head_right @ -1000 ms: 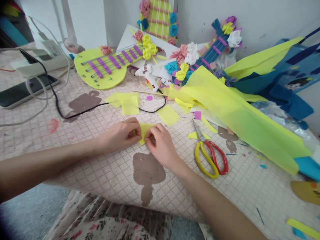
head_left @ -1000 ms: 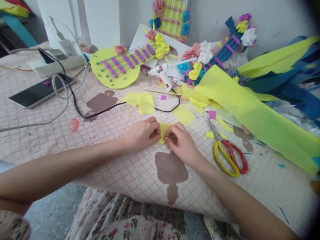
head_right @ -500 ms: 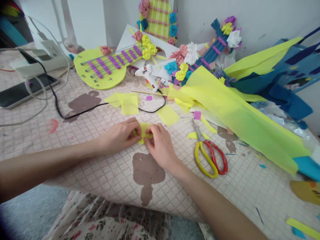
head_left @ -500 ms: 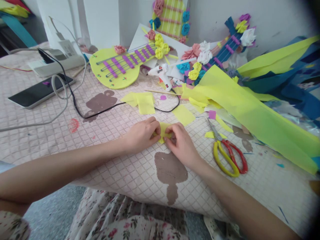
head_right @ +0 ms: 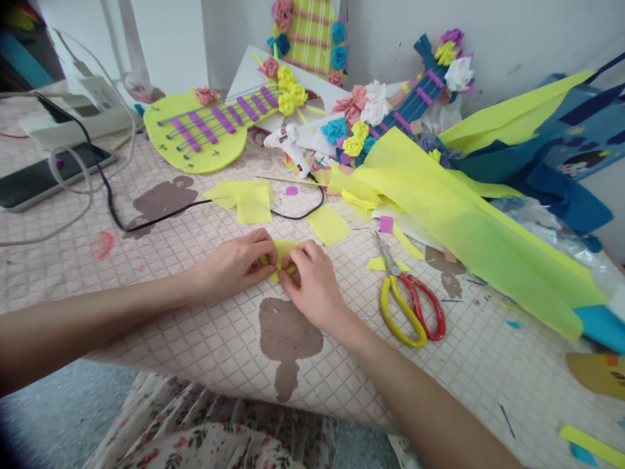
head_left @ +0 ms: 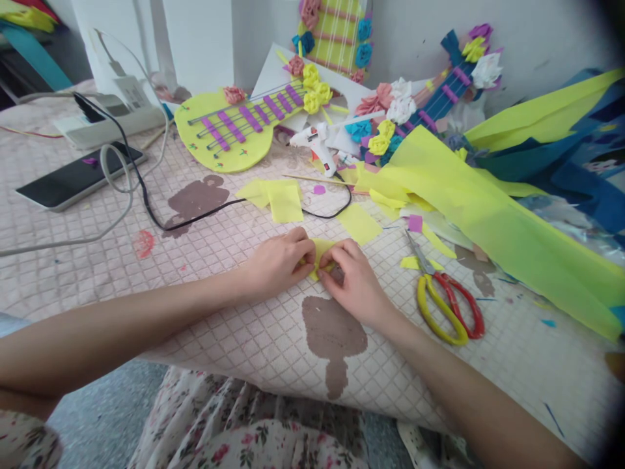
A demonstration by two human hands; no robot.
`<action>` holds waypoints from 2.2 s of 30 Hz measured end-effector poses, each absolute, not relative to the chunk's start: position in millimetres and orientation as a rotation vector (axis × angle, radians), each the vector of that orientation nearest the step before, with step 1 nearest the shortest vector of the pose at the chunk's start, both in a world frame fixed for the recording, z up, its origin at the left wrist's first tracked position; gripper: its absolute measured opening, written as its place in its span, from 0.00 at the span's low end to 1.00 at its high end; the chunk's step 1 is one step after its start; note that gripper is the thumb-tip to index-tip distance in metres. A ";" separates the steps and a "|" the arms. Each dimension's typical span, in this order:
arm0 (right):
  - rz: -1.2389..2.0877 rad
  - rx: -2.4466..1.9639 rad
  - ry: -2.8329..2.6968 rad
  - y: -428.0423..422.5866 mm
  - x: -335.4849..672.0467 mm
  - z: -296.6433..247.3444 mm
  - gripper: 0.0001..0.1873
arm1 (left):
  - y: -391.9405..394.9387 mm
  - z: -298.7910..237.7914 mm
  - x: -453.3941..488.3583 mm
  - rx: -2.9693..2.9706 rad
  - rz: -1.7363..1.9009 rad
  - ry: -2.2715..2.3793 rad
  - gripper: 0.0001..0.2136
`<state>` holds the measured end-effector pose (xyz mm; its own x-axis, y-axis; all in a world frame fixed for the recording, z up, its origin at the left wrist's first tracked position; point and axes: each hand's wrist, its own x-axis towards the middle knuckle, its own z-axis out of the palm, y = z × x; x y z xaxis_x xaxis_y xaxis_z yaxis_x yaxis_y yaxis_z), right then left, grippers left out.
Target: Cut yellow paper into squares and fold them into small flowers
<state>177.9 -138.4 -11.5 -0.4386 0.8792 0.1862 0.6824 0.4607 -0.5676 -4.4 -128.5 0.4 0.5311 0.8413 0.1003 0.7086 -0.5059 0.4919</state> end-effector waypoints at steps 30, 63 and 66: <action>0.945 -1.144 -2.257 -130.6 193.4 -0.5 0.04 | -121.6 2.3 -13.0 2.217 0.426 1.126 0.05; 0.840 -1.238 -2.184 -131.6 184.7 -2.6 0.05 | -121.8 -0.1 -9.7 2.240 0.479 1.182 0.01; 0.814 -1.254 -2.187 -131.2 184.0 -4.4 0.05 | -122.8 -0.4 -9.3 2.247 0.477 1.189 0.01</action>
